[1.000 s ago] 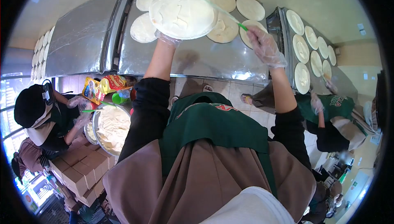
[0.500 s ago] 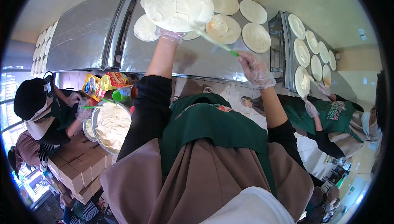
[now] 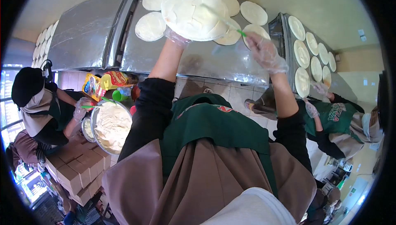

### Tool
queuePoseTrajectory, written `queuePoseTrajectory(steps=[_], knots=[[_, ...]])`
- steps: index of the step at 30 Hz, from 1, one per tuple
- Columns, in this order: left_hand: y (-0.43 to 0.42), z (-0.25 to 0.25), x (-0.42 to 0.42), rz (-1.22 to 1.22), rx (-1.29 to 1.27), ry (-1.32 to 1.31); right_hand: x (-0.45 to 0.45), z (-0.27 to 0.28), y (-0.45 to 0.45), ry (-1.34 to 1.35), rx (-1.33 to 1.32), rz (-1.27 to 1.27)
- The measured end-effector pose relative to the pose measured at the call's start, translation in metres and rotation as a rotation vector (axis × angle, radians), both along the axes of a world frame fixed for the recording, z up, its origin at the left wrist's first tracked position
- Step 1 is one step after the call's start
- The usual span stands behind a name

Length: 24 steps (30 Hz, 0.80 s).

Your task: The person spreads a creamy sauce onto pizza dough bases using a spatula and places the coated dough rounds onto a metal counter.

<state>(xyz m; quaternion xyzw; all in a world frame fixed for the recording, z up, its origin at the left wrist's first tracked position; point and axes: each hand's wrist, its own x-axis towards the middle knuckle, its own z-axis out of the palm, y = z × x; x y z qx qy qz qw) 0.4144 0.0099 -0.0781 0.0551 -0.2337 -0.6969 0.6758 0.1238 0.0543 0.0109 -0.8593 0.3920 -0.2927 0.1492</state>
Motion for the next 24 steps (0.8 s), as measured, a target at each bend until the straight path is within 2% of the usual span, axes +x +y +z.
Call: queuePoseTrajectory(steps=[3,6,8,9,10,12,16,18,19,21,24], knots=[[0.009,0.015,-0.007,0.115,0.043,-0.148,0.002,-0.014,0.023,0.044,0.072,0.091],[0.007,0.009,-0.003,0.099,0.134,0.005,0.006,-0.006,0.034,0.08,0.097,0.196],[0.004,-0.001,0.002,-0.061,-0.034,0.251,0.008,-0.007,0.03,0.001,0.082,0.179],[0.006,0.003,0.002,-0.065,-0.03,0.252,0.008,-0.008,0.028,-0.079,0.064,0.16],[0.009,0.01,0.001,-0.016,-0.007,0.117,0.009,-0.004,0.024,-0.08,0.066,0.156],[0.009,0.009,-0.002,0.077,-0.038,-0.144,0.012,0.016,0.007,0.005,0.093,-0.016],[0.008,0.008,-0.012,-0.056,-0.099,0.024,0.017,0.02,-0.013,0.115,0.057,-0.125],[0.016,0.02,-0.022,0.107,0.014,-0.227,0.019,0.007,-0.013,-0.007,0.048,-0.031],[0.021,0.034,-0.026,0.113,0.015,-0.226,0.018,-0.001,-0.013,-0.005,0.048,-0.024],[0.029,0.055,-0.031,0.135,0.264,-0.112,0.013,-0.012,-0.008,-0.049,-0.013,0.157],[0.01,0.027,-0.024,0.112,0.242,-0.079,0.012,-0.015,0.004,0.051,0.021,0.139]])
